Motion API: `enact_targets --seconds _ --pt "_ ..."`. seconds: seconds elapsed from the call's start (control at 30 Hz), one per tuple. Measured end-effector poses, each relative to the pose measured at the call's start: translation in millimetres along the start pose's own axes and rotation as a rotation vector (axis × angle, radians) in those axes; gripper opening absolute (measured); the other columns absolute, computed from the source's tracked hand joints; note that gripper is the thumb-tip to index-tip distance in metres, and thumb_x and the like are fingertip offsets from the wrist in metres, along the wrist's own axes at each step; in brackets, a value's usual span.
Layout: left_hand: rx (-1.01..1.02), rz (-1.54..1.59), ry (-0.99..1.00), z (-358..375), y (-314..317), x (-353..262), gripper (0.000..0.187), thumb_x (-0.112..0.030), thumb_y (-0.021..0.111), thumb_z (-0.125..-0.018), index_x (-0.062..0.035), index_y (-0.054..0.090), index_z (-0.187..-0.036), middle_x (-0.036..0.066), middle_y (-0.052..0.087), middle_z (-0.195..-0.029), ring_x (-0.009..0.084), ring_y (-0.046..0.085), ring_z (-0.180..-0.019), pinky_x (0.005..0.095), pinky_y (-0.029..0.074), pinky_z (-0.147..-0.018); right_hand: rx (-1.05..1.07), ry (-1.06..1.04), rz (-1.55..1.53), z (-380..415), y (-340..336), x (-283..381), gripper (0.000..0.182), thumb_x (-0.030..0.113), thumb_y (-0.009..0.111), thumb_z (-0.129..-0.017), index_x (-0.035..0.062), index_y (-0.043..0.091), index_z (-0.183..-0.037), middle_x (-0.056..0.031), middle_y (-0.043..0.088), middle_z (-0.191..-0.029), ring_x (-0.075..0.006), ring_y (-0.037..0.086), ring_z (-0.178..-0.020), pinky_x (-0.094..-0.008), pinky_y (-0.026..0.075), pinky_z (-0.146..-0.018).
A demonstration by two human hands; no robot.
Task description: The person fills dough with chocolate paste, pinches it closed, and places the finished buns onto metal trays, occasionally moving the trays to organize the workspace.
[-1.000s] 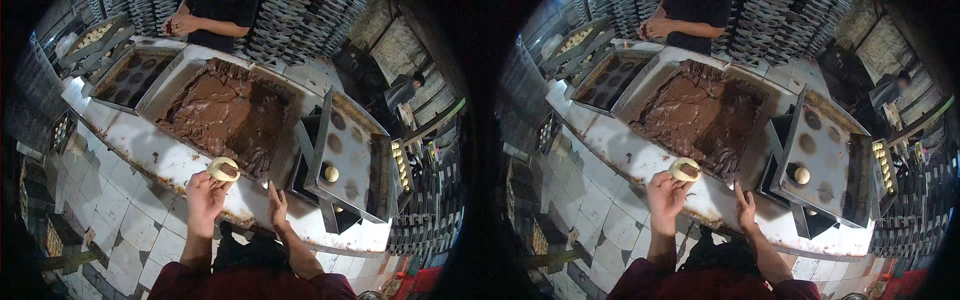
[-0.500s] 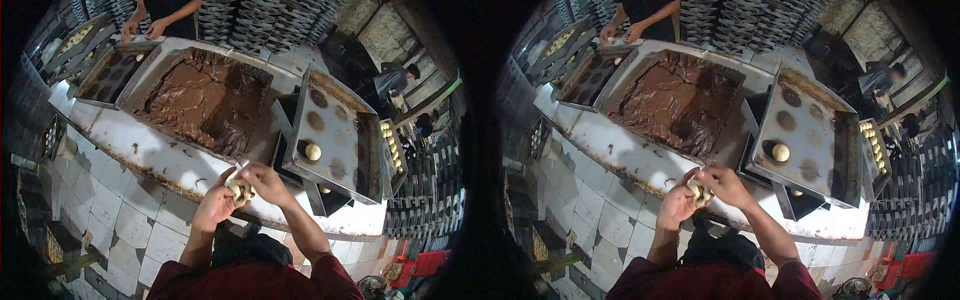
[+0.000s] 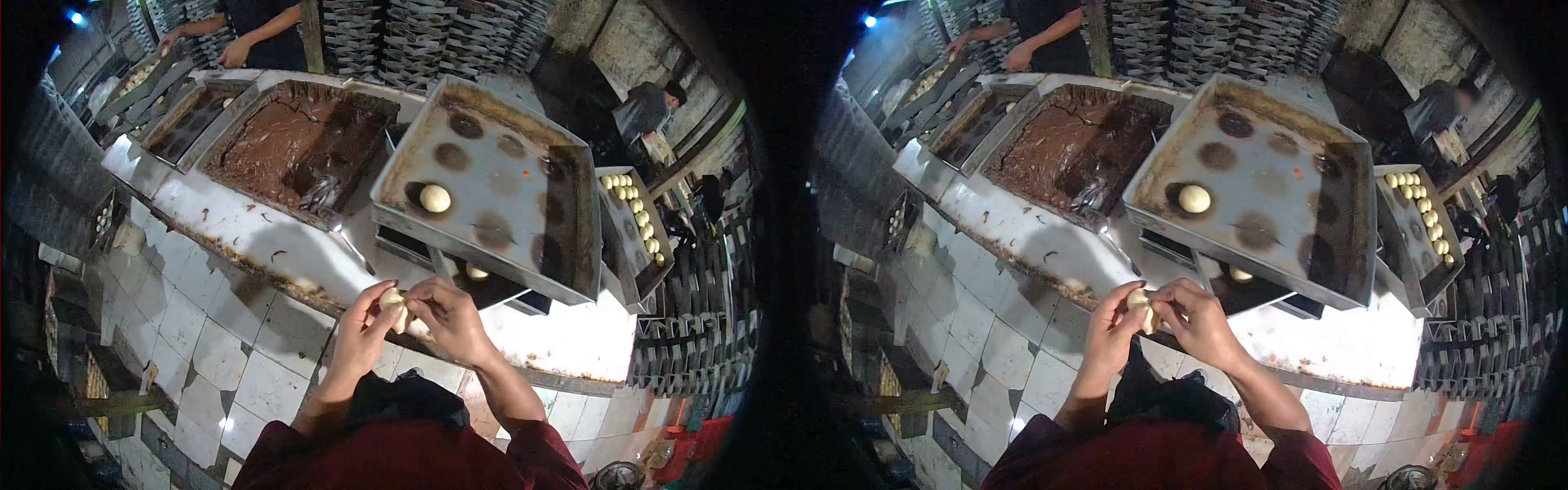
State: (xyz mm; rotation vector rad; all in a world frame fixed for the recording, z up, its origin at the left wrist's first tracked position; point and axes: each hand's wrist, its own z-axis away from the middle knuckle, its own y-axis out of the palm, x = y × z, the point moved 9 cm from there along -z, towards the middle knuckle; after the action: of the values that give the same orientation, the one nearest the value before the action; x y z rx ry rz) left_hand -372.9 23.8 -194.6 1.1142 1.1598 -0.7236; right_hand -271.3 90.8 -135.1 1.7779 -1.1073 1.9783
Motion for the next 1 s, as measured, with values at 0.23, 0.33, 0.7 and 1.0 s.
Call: enact_targets --seconds 0.23,0.33,0.7,1.0 --pt "-0.248 0.336 -0.076 34.8 31.0 7.4 0.025 -0.009 0.047 -0.094 -0.0026 0.05 -0.118 0.007 0.057 -0.1 0.0117 0.057 -0.084 0.0241 0.049 -0.069 -0.38 -0.58 0.338 77.1 1.2 23.4 0.038 0.002 0.073 -0.069 -0.0004 0.06 -0.104 -0.0137 0.062 -0.101 -0.029 0.06 -0.084 -0.0372 0.05 -0.077" --pt "-0.179 0.071 0.044 47.9 24.5 -6.7 0.025 -0.005 0.045 -0.094 -0.0013 0.054 -0.116 0.01 0.056 -0.109 0.0142 0.056 -0.094 0.0252 0.047 -0.079 -0.322 -0.491 0.286 75.6 -7.5 30.0 0.032 0.003 0.073 -0.072 -0.0007 0.057 -0.099 -0.0097 0.064 -0.089 -0.0229 0.061 -0.081 -0.0337 0.05 -0.074" --pt "0.111 0.141 0.378 48.6 -24.7 -68.7 0.036 -0.004 0.046 -0.091 -0.0021 0.041 -0.127 0.018 0.051 -0.121 0.032 0.048 -0.119 0.0404 0.043 -0.096 -0.351 -0.245 -0.005 41.4 60.8 42.1 0.021 0.003 0.074 -0.073 0.0017 0.058 -0.087 -0.0101 0.053 -0.09 -0.0214 0.057 -0.077 -0.03 0.05 -0.071" --pt "0.128 0.206 0.323 32.4 -35.6 -60.4 0.013 -0.007 0.052 -0.091 0.0014 0.056 -0.101 0.017 0.057 -0.113 0.0263 0.057 -0.105 0.036 0.045 -0.091 -0.53 -0.396 0.341 49.4 76.0 70.4 0.02 -0.004 0.069 -0.074 -0.0015 0.059 -0.091 -0.0147 0.057 -0.099 -0.025 0.059 -0.087 -0.0323 0.05 -0.078"
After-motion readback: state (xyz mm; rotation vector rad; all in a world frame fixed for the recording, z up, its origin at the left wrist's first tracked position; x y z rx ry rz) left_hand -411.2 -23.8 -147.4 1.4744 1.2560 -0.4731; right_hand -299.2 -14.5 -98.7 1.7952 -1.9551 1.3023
